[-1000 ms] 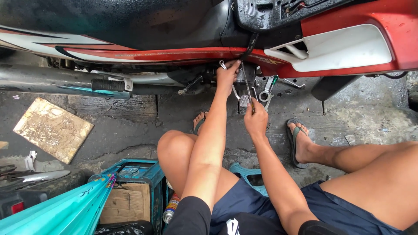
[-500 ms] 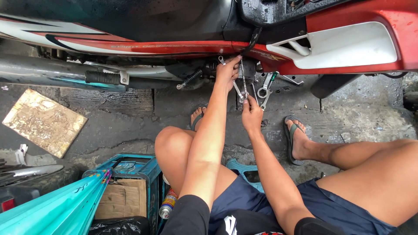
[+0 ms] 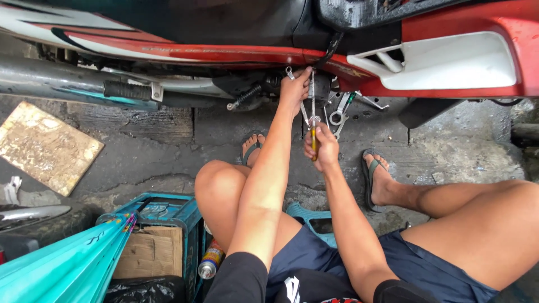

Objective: The person uses a wrench and a screwdriver to work on the side panel and engine area of a red motorcycle. They loosen and tighten bolts and screws while sitting on a small stool on a wet paved surface.

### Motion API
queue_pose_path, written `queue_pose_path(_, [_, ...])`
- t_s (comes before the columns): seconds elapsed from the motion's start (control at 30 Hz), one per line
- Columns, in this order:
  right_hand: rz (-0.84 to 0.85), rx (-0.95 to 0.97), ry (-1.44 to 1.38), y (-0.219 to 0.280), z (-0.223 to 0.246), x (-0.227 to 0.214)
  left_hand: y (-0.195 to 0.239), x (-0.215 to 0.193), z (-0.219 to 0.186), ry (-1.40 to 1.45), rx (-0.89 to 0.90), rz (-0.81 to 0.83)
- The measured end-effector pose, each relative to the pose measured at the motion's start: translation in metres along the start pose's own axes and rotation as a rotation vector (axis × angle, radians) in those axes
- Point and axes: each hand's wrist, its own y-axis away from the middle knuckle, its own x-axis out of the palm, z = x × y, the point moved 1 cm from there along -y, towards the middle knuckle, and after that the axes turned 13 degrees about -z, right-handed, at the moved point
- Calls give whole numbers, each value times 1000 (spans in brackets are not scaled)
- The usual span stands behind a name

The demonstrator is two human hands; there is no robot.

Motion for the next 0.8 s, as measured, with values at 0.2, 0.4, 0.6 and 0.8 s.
queue_pose_path(0.2, [-296,-130,122,-6,-25,3,-10,1,11,35,12,-11])
queue_pose_path(0.4, [-370,-156,225,22,0,28,-6,1,3,8,27,-40])
queue_pose_path(0.6, [-371,-79,112,11,-8,20,-13,-4,-2,-391,249,-239])
queue_pose_path(0.8, [-425,-191,133,21,-6,26,51,19,-34,-859,843,-168])
